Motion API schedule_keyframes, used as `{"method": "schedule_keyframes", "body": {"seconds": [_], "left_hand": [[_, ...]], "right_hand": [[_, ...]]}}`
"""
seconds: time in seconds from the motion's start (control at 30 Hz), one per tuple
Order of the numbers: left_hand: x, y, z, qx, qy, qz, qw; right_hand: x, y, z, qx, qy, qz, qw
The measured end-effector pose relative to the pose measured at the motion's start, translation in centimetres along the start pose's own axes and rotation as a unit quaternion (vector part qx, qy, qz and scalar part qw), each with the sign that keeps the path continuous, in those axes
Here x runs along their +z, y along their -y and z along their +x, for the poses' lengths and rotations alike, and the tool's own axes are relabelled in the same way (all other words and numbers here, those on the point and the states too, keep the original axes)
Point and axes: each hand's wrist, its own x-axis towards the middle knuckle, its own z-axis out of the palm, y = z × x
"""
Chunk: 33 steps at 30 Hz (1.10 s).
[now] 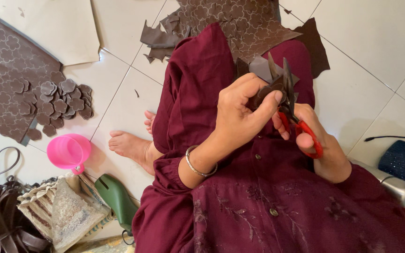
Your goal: The person sits on the floor and cuts flower-shaped pieces from brown patterned leather scraps using red-handled scissors, trimming around pre-drawn outlines. Cut flower shapes accumulate in a pile beside them as they work through the scrap pieces one at a time.
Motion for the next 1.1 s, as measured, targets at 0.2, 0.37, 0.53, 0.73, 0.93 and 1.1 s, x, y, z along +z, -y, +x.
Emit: {"method": "schedule_keyframes", "body": {"seconds": [0.2, 0.37, 0.53, 0.73, 0.93, 1.1], "left_hand": [[-0.8, -0.2, 0.4, 0.015, 0.021, 0.007, 1.0], [-1.4, -0.3, 0.6, 0.011, 0.038, 0.026, 0.999], [-1.4, 0.0, 0.6, 0.026, 0.034, 0.021, 0.999], [-0.4, 0.5, 0.0, -0.05, 0.012, -0.083, 0.995], [0.4, 1.2, -0.4, -0.126, 0.009, -0.234, 0.964], [0.0, 1.5, -0.6, -0.137, 0.038, -0.236, 0.961]], "right_hand": [[-0.5, -0.5, 0.4, -0.02, 0.016, 0.01, 1.0], [-2.1, -0.4, 0.2, 0.004, 0.039, -0.012, 0.999], [-2.6, -0.6, 0.1, 0.009, 0.041, -0.015, 0.999], [-2.1, -0.4, 0.4, -0.002, 0.024, -0.014, 1.0], [-2.0, 0.5, 0.2, -0.009, 0.009, -0.036, 0.999], [-2.1, 1.2, 0.2, -0.025, 0.025, -0.045, 0.998]]}}
